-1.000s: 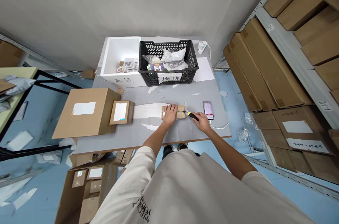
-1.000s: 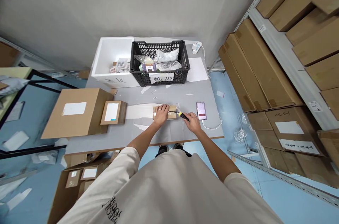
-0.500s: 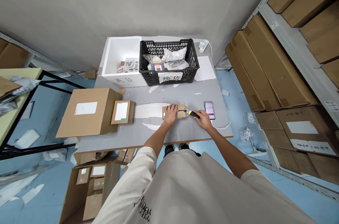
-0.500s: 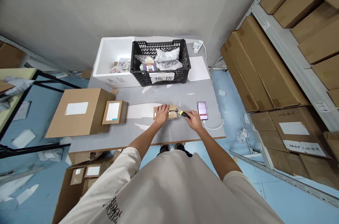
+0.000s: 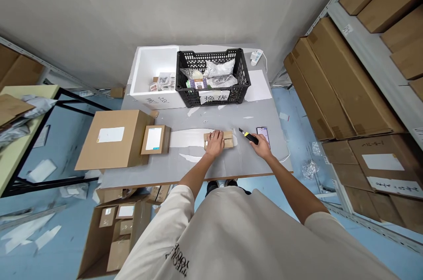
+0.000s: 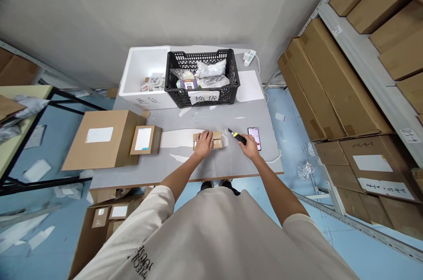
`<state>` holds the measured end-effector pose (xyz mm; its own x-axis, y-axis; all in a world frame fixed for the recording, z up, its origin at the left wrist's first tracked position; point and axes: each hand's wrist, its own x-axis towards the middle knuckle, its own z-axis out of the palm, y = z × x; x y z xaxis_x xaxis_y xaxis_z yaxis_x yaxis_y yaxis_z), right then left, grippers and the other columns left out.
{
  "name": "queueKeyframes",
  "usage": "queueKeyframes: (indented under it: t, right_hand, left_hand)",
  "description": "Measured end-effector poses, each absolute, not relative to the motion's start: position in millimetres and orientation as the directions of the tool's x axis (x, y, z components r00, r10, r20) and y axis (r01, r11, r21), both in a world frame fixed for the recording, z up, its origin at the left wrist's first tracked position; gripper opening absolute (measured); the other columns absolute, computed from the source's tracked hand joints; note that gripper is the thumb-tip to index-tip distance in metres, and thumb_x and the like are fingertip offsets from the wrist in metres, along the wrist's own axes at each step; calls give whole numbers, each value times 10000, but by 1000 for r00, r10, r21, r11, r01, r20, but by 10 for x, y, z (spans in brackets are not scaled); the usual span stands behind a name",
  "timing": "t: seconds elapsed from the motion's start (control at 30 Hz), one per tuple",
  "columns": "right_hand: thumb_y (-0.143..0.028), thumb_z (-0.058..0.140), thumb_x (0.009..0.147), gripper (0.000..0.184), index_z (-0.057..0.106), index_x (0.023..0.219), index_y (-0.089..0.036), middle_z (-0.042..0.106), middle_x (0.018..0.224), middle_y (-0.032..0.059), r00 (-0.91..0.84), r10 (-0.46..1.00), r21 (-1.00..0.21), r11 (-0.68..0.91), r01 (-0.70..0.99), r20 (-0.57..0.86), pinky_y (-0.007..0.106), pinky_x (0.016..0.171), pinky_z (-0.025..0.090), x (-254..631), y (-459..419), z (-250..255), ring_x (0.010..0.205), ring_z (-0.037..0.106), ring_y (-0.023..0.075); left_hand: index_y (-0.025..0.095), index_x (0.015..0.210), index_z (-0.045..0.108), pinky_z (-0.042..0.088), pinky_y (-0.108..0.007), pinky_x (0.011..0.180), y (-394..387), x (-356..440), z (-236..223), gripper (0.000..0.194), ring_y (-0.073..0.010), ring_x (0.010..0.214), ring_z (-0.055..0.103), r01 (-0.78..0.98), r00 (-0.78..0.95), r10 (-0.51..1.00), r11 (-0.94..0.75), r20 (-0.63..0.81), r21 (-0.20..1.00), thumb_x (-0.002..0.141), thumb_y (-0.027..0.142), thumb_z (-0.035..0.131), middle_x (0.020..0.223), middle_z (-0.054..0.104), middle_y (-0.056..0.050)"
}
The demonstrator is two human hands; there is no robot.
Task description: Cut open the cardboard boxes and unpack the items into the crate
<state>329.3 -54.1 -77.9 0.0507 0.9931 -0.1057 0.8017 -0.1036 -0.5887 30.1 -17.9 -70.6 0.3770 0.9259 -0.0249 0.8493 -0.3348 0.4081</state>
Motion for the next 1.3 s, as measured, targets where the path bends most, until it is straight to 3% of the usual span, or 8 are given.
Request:
queueKeyframes:
  t: [0.23, 0.37, 0.5, 0.6, 0.83, 1.07, 1.2, 1.3]
  right_hand:
    - [-506, 621, 877, 465, 650, 1258, -242, 646, 1186, 98, -25, 995, -776, -59, 628, -96, 444, 1033, 483, 2948, -512, -781, 1111, 624, 277]
    - [-502, 632, 871, 470, 624, 1273, -259, 674, 1247, 84, -68, 990, -847, -72, 527, -127, 454, 1062, 475, 2676, -459, -769, 1172, 630, 275]
    - [-508, 631, 882, 487, 581, 1304, -270, 699, 1254, 72, -133, 971, -886, -118, 448, -197, 456, 1063, 478, 2467, -476, -751, 1215, 632, 271]
    - [-523, 628, 888, 492, 565, 1309, -274, 701, 1256, 73, -123, 973, -892, -126, 434, -198, 451, 1057, 481, 2418, -475, -725, 1201, 642, 266]
    - [-580, 592, 901, 502, 536, 1295, -274, 728, 1179, 63, -26, 972, -893, -204, 401, -234, 454, 1017, 507, 2580, -375, -779, 1097, 682, 248]
    - [-605, 596, 887, 510, 528, 1256, -261, 675, 1293, 100, 39, 966, -891, -251, 379, -255, 470, 1077, 467, 2646, -472, -974, 1238, 620, 260]
    - [-610, 593, 888, 498, 526, 1243, -266, 673, 1299, 95, 28, 962, -887, -262, 381, -272, 470, 1071, 469, 2612, -506, -1009, 1250, 614, 262]
    - [-605, 589, 890, 481, 524, 1226, -266, 701, 1247, 83, 12, 950, -874, -291, 389, -311, 478, 1054, 481, 2552, -499, -1001, 1170, 653, 261]
  left_hand:
    - [216, 1473, 433, 190, -566, 1223, -338, -60, -622, 681, -366, 1506, 268, 842, 338, 938, -338, 77, 420, 890, 507, 631, 1577, 371, -175]
    - [230, 1438, 447, 292, -580, 1172, -477, -368, -706, 770, -405, 1447, 339, 854, 248, 968, -237, 39, 463, 779, 474, 763, 1554, 360, -181]
    - [223, 1514, 346, 435, -494, 1090, -562, -501, -888, 717, -332, 1361, 469, 753, 179, 982, -103, -52, 649, 874, 341, 645, 1513, 381, -179]
    - [242, 1567, 285, 464, -431, 1071, -546, -486, -949, 663, -279, 1327, 511, 661, 165, 983, -46, -85, 749, 960, 356, 526, 1460, 442, -155]
    - [260, 1552, 369, 483, -429, 1009, -321, -327, -911, 653, -270, 1092, 638, 675, 112, 962, 111, -250, 730, 978, 544, 499, 1337, 541, -142]
    - [171, 1628, 120, 410, -450, 1107, -286, -257, -1057, 843, -316, 1344, 523, 607, 91, 946, 194, -310, 770, 970, 510, 524, 1539, 437, -215]
    - [113, 1620, 119, 360, -463, 1155, -341, -303, -1097, 899, -342, 1438, 432, 639, 83, 926, 233, -368, 733, 934, 459, 585, 1583, 377, -248]
    - [113, 1617, 120, 383, -449, 1134, -358, -305, -1087, 891, -338, 1415, 466, 651, 116, 903, 245, -413, 719, 910, 352, 608, 1542, 446, -241]
